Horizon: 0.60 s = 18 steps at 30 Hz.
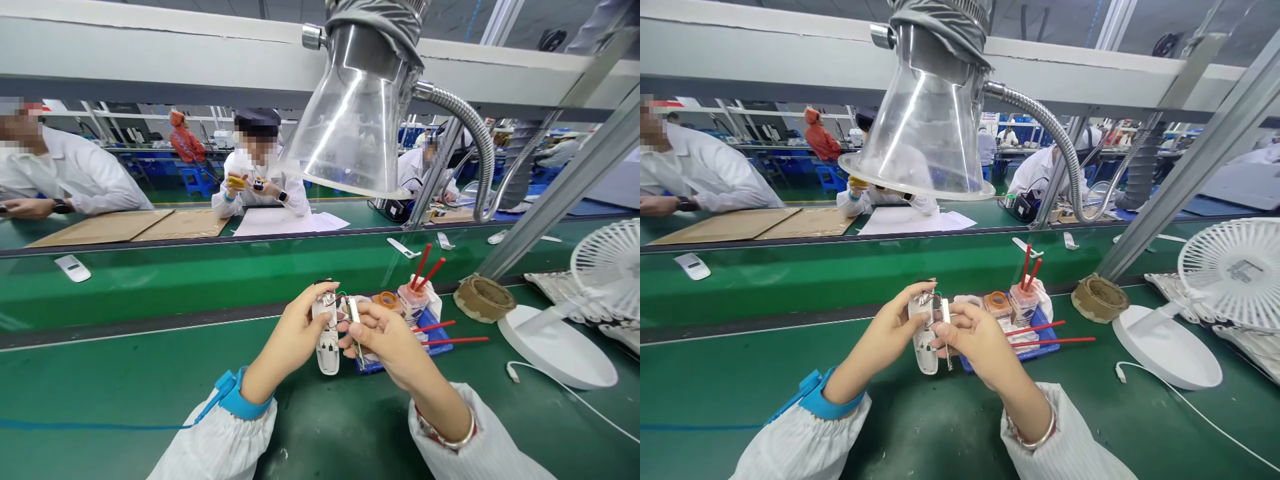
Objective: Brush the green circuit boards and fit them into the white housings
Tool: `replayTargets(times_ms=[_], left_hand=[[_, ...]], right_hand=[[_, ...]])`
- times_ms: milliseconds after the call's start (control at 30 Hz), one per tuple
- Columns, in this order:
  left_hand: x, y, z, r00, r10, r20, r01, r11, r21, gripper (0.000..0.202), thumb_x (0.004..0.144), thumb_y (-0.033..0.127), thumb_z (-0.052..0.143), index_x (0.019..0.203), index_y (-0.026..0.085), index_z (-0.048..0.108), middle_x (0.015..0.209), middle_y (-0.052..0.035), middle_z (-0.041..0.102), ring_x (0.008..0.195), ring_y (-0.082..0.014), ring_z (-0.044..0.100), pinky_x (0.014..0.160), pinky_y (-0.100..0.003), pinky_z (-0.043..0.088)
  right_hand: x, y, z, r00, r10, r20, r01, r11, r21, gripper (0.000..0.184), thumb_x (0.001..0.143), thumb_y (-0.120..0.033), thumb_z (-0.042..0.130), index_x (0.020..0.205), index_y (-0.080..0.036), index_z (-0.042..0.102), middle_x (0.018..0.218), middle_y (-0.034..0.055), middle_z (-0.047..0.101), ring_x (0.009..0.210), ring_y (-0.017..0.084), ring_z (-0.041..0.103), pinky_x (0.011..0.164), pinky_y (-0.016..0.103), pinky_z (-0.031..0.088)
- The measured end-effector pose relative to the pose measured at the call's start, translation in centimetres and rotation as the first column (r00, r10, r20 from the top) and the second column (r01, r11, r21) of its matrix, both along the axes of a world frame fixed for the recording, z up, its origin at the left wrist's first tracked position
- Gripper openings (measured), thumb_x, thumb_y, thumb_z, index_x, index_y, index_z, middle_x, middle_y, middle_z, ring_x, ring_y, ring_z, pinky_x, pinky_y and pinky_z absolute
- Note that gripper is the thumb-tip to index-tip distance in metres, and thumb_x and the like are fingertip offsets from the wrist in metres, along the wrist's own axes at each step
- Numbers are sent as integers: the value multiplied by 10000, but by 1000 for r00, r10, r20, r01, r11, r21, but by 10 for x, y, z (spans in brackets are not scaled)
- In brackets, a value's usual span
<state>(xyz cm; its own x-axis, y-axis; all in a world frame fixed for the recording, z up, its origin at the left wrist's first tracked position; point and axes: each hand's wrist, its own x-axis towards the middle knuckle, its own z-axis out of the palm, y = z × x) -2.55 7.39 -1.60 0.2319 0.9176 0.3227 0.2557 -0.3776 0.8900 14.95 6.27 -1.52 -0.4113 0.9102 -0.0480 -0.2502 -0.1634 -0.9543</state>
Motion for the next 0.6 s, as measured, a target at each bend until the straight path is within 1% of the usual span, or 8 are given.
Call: replayTargets(times_ms=[100, 200, 300, 367, 400, 467, 533, 600], left_hand=[[1, -1, -1, 1000, -15, 9, 15, 1000, 25, 410, 819, 103, 498, 1196, 260, 538, 1336, -55, 503, 1183, -215, 492, 992, -390, 396], [1, -3, 0, 996, -57, 73, 59, 998, -27, 404, 820, 136, 529, 1205, 256, 529, 1315, -70, 510, 1119, -214, 540, 939, -371, 446], [0, -9, 4, 974, -149, 169, 172, 977, -130, 470, 822, 176, 558, 1274, 262, 464, 1234, -80, 559, 1049, -208, 583, 877, -348, 492], [1, -14, 7, 952, -204, 227, 245, 955, -169, 498, 841, 188, 540, 1313, 280, 411, 1237, -75, 558, 1060, -200, 578, 870, -334, 499], [1, -15, 8, 946, -216, 241, 261, 950, -171, 493, 854, 188, 520, 1321, 289, 397, 1255, -69, 547, 1073, -193, 571, 876, -327, 496], [3, -18, 10, 955, -197, 222, 230, 964, -136, 466, 871, 169, 485, 1312, 297, 404, 1288, -54, 522, 1106, -180, 548, 916, -322, 472], [4, -19, 9, 974, -146, 175, 159, 985, -67, 440, 868, 141, 478, 1280, 291, 438, 1323, -45, 489, 1154, -177, 510, 973, -327, 428], [5, -19, 8, 985, -105, 140, 106, 994, -3, 414, 857, 120, 486, 1239, 280, 471, 1359, -45, 449, 1198, -182, 471, 1009, -338, 393]], right_hand=[[1, -1, 1, 1000, 17, 6, -17, 1000, 3, 391, 718, -352, 744, 1028, -157, 607, 832, 47, 653, 702, 152, 647, 632, 271, 538], [5, -2, 3, 1000, 6, 6, -6, 1000, 6, 393, 717, -349, 746, 1033, -162, 603, 844, 48, 654, 700, 154, 651, 620, 266, 537], [9, -3, 6, 1000, 4, -4, -4, 1000, 22, 389, 719, -336, 746, 1036, -165, 598, 843, 49, 660, 691, 155, 654, 613, 264, 540], [12, -4, 8, 1000, 8, -12, -8, 999, 33, 388, 725, -336, 742, 1043, -167, 598, 858, 57, 667, 684, 155, 654, 608, 264, 539], [14, -4, 9, 1000, 6, -15, -5, 999, 35, 394, 723, -338, 743, 1047, -168, 598, 862, 60, 670, 681, 155, 653, 604, 263, 538], [15, -5, 10, 1000, 0, -14, 1, 999, 32, 399, 714, -342, 749, 1040, -167, 600, 860, 62, 670, 679, 157, 653, 596, 261, 538], [15, -6, 10, 1000, 6, -8, -6, 1000, 28, 398, 706, -342, 756, 1027, -166, 602, 854, 62, 669, 675, 159, 654, 582, 259, 537], [14, -7, 9, 1000, 24, -10, -23, 999, 32, 389, 706, -341, 756, 1018, -168, 602, 853, 62, 667, 676, 163, 656, 571, 259, 537]])
